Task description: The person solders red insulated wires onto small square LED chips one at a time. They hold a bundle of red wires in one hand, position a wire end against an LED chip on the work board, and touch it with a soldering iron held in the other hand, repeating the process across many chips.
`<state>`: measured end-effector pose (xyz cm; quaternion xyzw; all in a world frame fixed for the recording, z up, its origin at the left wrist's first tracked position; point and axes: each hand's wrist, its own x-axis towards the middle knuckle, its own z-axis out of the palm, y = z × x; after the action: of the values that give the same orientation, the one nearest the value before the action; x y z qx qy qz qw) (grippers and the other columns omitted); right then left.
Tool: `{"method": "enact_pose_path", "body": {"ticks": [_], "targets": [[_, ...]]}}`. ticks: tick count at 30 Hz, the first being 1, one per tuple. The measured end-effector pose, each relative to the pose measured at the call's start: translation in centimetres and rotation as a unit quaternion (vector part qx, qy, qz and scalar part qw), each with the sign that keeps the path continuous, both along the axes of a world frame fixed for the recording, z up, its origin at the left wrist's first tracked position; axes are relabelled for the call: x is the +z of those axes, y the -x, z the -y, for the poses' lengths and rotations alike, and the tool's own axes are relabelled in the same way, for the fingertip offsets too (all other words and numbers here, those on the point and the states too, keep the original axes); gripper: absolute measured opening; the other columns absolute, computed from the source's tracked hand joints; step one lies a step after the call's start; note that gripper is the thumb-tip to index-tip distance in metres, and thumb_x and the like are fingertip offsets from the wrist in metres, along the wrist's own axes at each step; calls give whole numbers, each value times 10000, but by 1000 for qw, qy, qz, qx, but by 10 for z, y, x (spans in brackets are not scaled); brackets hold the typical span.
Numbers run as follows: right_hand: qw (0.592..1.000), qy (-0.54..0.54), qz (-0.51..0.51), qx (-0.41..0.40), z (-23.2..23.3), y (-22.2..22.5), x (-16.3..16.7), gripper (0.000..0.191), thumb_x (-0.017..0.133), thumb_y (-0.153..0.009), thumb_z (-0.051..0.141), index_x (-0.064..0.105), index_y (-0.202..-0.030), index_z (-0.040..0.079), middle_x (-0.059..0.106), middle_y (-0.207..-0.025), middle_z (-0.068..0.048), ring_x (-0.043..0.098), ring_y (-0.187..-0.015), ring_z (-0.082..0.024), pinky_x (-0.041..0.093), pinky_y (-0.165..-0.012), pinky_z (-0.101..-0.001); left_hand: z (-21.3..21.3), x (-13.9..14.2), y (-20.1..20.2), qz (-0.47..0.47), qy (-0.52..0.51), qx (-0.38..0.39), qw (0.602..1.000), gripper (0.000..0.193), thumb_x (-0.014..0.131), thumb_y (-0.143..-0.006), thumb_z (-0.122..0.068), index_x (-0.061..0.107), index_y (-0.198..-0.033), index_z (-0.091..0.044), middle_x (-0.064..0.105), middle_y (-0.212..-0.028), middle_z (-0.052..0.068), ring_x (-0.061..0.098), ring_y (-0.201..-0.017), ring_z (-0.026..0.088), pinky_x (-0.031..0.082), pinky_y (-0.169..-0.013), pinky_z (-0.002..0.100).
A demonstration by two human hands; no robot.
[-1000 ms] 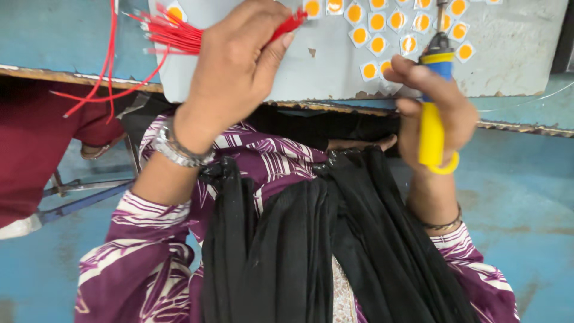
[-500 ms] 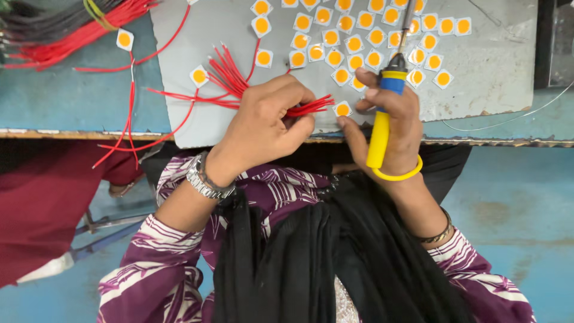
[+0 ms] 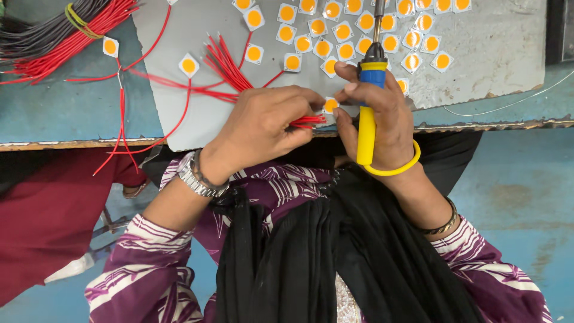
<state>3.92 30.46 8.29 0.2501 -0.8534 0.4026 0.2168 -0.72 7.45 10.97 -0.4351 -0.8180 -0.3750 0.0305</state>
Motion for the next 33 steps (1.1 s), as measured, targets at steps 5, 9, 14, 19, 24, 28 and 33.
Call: {"method": "enact_pose_path", "body": {"ticks": [5,9,14,19,24,28,33], "targets": [[1000,11,-7,9,-2,-1,-1,561,746,-960,-105,401,-1350,103,661,-1360,-160,718,-1118,-300,531,-985,-393,-4,4,3,-22,42,-10,999,242,790,-846,-139,658,-1018,-33,739,-1163,19,713,-855,237,531,-625,361],[996,81,23,9,-6,-11,-6,427,681,-1091,-56,394,-1385,61,634,-1374,-196,732,-1119,-277,579,-988,-342,-2,2,3,-24,50,-8,998,306,788,-844,-130,701,-1126,-49,730,-1117,31,717,-875,247,543,-658,363],[974,211,64,-57,-33,-33,-16,423,607,-1162,253,439,-1488,42,746,-1212,-139,774,-959,-252,612,-845,-324,5,-7,14,10,21,-44,999,335,794,-861,-103,715,-1181,-44,733,-1112,64,727,-925,256,571,-750,350],[959,253,-55,-112,-71,-41,-30,577,617,-1078,430,504,-1425,-18,606,-1131,-213,650,-752,-246,550,-621,-309,9,-14,16,0,10,-47,999,306,792,-857,-74,730,-1154,-32,743,-1104,82,722,-898,271,568,-749,351],[916,365,-80,-147,-95,-56,-39,420,676,-1037,269,598,-1178,-118,634,-1019,-225,542,-670,-241,446,-591,-338,10,-18,13,8,7,-38,999,285,787,-847,-86,733,-1122,-32,746,-1086,64,715,-857,261,554,-721,361],[929,352,-67,-95,-98,-59,-37,312,709,-962,195,606,-1034,-91,619,-925,-186,500,-685,-235,388,-600,-330,12,-22,12,-20,2,-38,999,282,782,-869,-115,736,-1137,-42,726,-1050,63,693,-864,281,526,-721,389],[959,270,27,-79,-83,-69,-19,324,771,-1012,196,620,-1027,-90,603,-843,-162,502,-650,-192,374,-611,-262,14,-25,12,-32,12,-40,999,297,782,-856,-130,728,-1134,-41,699,-1003,70,674,-867,301,496,-708,414]]}}
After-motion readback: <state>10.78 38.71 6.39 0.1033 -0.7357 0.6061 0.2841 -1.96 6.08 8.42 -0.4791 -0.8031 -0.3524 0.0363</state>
